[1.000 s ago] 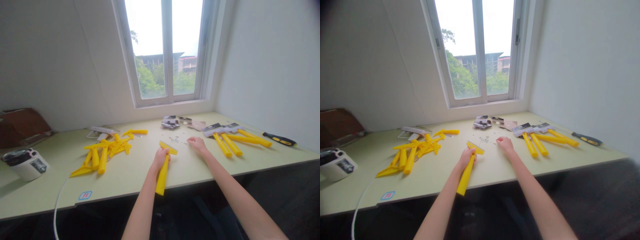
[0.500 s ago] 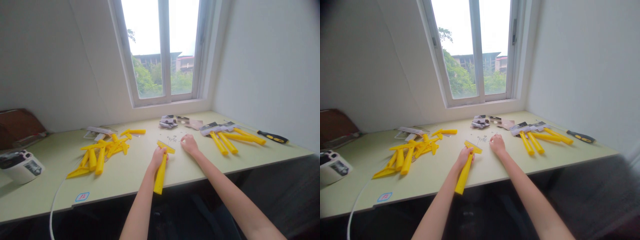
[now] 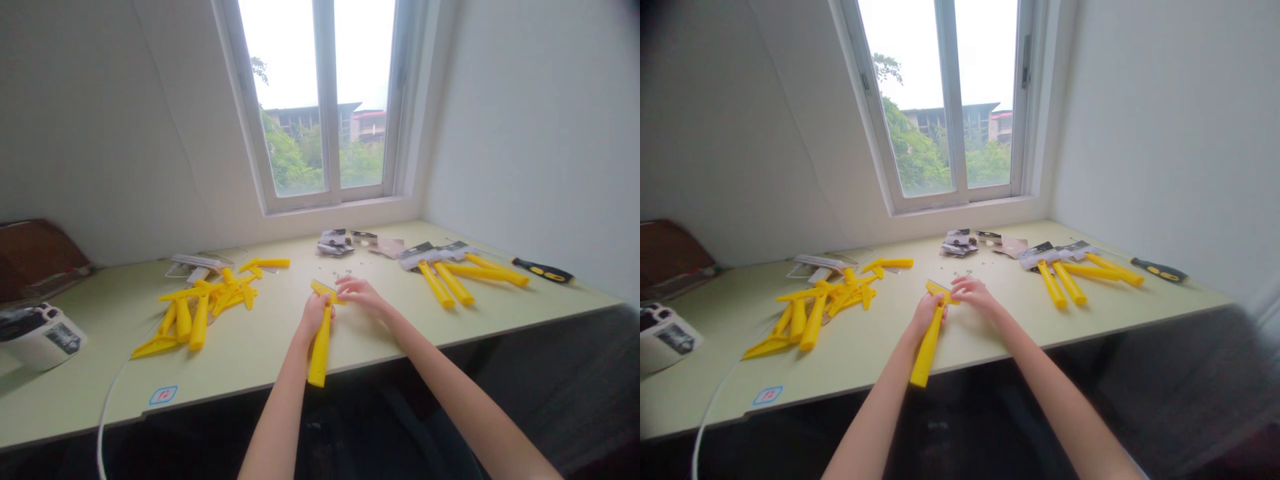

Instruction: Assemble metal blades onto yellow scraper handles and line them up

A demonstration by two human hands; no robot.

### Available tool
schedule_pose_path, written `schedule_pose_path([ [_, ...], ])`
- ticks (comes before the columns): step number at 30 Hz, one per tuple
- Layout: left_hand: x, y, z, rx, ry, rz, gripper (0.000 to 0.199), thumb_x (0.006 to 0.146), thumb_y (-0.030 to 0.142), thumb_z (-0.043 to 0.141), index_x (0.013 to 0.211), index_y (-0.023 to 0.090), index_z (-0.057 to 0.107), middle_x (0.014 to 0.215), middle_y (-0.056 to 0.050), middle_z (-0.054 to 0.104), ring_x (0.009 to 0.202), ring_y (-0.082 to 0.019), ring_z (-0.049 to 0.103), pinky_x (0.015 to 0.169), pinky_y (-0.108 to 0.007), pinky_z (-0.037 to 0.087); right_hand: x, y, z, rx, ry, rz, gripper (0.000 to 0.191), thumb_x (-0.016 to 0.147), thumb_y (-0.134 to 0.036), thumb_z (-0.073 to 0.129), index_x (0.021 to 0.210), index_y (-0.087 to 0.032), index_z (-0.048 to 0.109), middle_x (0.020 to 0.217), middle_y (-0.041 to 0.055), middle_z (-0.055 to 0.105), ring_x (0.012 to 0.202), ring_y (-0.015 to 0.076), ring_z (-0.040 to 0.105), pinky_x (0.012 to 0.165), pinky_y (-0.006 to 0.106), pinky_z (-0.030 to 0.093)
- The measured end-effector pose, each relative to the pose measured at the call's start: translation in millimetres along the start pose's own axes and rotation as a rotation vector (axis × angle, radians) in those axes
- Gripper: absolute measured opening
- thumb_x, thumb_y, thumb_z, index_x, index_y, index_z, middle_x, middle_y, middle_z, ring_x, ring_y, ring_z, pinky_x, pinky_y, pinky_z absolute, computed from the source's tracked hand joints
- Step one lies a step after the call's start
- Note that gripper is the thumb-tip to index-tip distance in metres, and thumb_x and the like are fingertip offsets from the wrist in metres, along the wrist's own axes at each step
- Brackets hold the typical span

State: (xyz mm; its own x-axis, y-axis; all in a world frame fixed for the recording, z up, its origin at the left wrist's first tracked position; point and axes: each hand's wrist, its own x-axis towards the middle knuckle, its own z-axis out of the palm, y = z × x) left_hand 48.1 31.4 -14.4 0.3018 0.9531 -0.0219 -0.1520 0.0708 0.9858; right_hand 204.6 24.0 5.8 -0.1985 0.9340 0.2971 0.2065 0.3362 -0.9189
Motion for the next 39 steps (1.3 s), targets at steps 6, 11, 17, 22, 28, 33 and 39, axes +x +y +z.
schedule_pose_path([
  [6, 1.3, -3.4, -1.0, -0.005, -0.01, 0.009, 0.019, 0.069, 0.035, 0.048, 0.075, 0.017, 0.043, 0.041, 0.004, 0.046, 0.033, -0.009, 0.041, 0.036, -0.021, 0.033, -0.5, 8.6, 3.7, 0.139, -0.029, 0.024, 0.015, 0.06, -0.031, 0.066, 0.069, -0.018, 0.068, 0.087, 0.0039, 0.064, 0.083, 0.0167, 0.057, 0.075, 0.029, 0.041],
  [11, 1.9, -6.2, -1.6, -0.031, -0.016, 0.015, 0.019, 0.069, 0.033, 0.049, 0.076, 0.017, 0.042, 0.043, 0.005, 0.046, 0.035, -0.01, 0.043, 0.035, -0.021, 0.034, -0.2, 9.0, 6.7, 0.206, -0.047, 0.119, 0.014, 0.059, -0.027, 0.066, 0.068, -0.016, 0.063, 0.066, -0.0012, 0.06, 0.065, 0.0121, 0.053, 0.065, 0.026, 0.039],
  [17, 0.3, -4.6, -0.8, -0.025, -0.003, 0.002, 0.017, 0.07, 0.032, 0.048, 0.074, 0.018, 0.039, 0.044, 0.005, 0.045, 0.035, -0.009, 0.044, 0.035, -0.021, 0.034, -1.0, 8.5, 6.2, 0.263, -0.072, 0.125, 0.02, 0.06, -0.025, 0.067, 0.077, -0.017, 0.059, 0.071, -0.0017, 0.059, 0.067, 0.0112, 0.053, 0.064, 0.024, 0.04],
  [22, -1.5, -0.2, 0.3, -0.028, -0.01, 0.025, 0.018, 0.07, 0.033, 0.047, 0.077, 0.017, 0.042, 0.042, 0.004, 0.047, 0.034, -0.01, 0.043, 0.034, -0.021, 0.033, -2.3, 9.7, 6.2, 0.278, -0.05, 0.179, 0.027, 0.067, -0.03, 0.062, 0.091, -0.018, 0.058, 0.075, 0.0007, 0.06, 0.062, 0.0109, 0.054, 0.058, 0.024, 0.042],
  [28, -3.0, 1.2, 0.8, -0.013, -0.01, 0.032, 0.02, 0.071, 0.035, 0.047, 0.075, 0.017, 0.042, 0.039, 0.004, 0.048, 0.031, -0.009, 0.041, 0.035, -0.021, 0.033, 2.9, 16.8, 4.4, 0.253, -0.07, 0.204, 0.02, 0.064, -0.029, 0.064, 0.078, -0.014, 0.064, 0.07, 0.0017, 0.06, 0.052, 0.0072, 0.047, 0.051, 0.022, 0.037],
  [33, -4.8, 1.6, 1.3, 0.018, 0.016, 0.028, 0.022, 0.07, 0.036, 0.049, 0.076, 0.016, 0.044, 0.041, 0.003, 0.05, 0.032, -0.01, 0.044, 0.036, -0.021, 0.035, 3.6, 17.3, 3.5, 0.296, -0.043, 0.238, 0.019, 0.061, -0.024, 0.065, 0.077, -0.014, 0.065, 0.065, 0.0007, 0.057, 0.052, 0.0067, 0.044, 0.049, 0.021, 0.034],
  [39, -6.3, 3.6, 2.1, -0.016, -0.004, 0.038, 0.022, 0.07, 0.035, 0.05, 0.078, 0.015, 0.045, 0.041, 0.004, 0.05, 0.032, -0.01, 0.043, 0.036, -0.021, 0.035, 2.9, 16.6, 4.0, 0.345, -0.047, 0.279, 0.031, 0.064, -0.024, 0.063, 0.094, -0.016, 0.065, 0.072, 0.002, 0.06, 0.056, 0.0077, 0.047, 0.05, 0.021, 0.034],
])
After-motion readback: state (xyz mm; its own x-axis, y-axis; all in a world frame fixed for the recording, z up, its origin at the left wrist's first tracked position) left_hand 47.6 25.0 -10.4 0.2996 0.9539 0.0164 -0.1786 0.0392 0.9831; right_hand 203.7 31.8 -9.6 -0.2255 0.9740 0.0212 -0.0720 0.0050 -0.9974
